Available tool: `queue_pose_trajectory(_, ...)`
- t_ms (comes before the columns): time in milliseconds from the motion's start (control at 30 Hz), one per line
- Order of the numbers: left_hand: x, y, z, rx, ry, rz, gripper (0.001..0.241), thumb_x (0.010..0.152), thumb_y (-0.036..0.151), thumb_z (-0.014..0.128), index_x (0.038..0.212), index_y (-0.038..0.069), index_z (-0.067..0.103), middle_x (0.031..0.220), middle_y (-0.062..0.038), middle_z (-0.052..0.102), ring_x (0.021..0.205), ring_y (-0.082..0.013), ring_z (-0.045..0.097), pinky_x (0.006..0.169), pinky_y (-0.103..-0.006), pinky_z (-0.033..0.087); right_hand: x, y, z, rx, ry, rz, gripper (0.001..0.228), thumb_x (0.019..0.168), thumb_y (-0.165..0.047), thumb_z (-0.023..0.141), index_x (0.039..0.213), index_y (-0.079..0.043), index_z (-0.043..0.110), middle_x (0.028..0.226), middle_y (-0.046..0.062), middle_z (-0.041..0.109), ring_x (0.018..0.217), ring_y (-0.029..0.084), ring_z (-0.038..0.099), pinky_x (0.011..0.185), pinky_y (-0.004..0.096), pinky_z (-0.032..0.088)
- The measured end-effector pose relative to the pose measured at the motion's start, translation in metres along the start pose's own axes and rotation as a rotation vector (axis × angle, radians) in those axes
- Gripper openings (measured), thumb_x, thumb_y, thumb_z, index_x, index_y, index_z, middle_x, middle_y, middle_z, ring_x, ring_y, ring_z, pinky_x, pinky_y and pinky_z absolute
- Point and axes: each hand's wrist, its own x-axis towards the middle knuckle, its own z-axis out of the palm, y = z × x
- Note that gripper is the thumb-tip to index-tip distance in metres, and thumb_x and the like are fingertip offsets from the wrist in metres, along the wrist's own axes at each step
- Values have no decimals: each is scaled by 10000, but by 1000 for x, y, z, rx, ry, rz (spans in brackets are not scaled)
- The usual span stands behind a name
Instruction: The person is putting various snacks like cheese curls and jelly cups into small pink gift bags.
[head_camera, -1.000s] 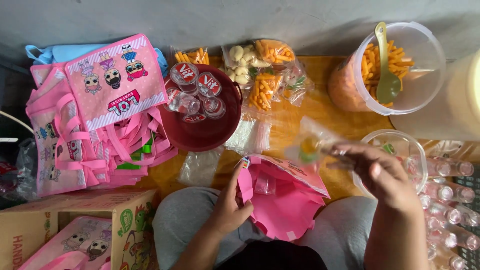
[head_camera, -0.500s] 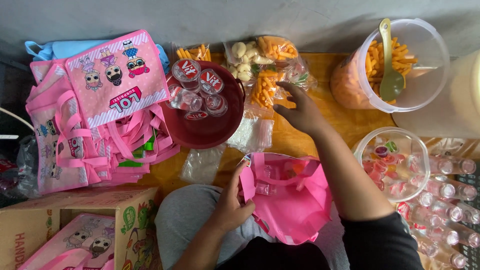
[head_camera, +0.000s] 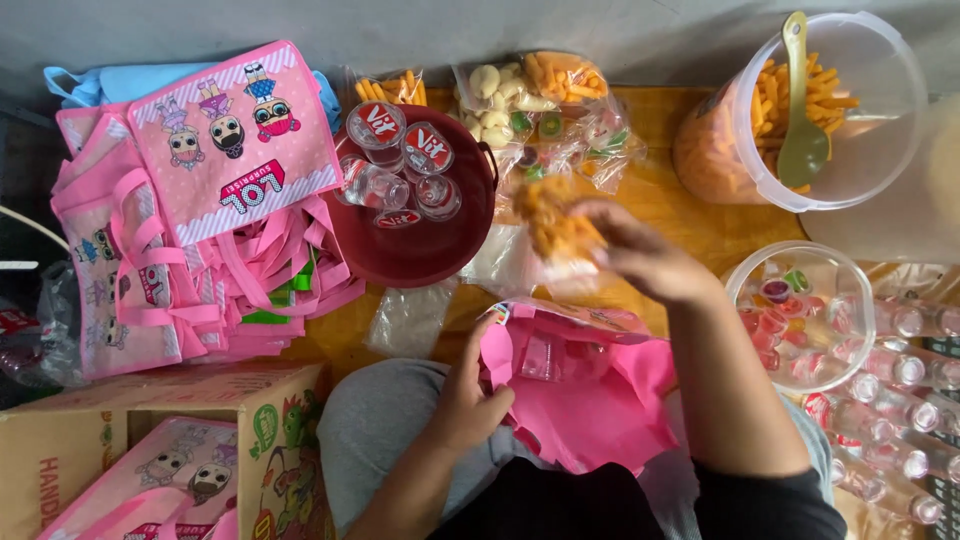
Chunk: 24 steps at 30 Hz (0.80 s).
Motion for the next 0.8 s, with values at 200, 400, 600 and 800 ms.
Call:
queue_pose_trajectory(200,2,-17,4,-96,45,0,825,846,-70,632,1569,99,273,1667,-176,294,1561,-311,258,1234,-431,320,-87,-62,53,-268,-425,431,746,883,-568,653,1505,-185,506,1584,19,540,1451,185,504,1159,371,352)
queue_pose_trajectory(400,-5,-7,5,-41,54,27,746,786,-128,567,1475,122,428,1528,-144,488,799,-101,618,519,-193,446,-52,-75,55,-755,-104,427,573,886,-580,571,1343,-244,650,1254,14,681,998,183,702,848,363,571)
queue_pose_trajectory(600,-2,-15,12,30,95,117,588,803,-120,585,1330,137,555,1346,-121,567,955,-177,637,475,-194,447,109,3,13,-1131,326,-82,396,882,-69,643,1271,-136,677,1461,182,432,1368,499,341,983,700,452)
queue_pose_trajectory(800,-4,-19,15,80,114,-29,591,754,-56,530,1272,216,613,1392,-125,534,917,-205,634,605,-264,513,214,64,-12,-1446,134,329,683,823,73,597,1452,-180,516,1647,40,222,1481,494,179,1150,661,305)
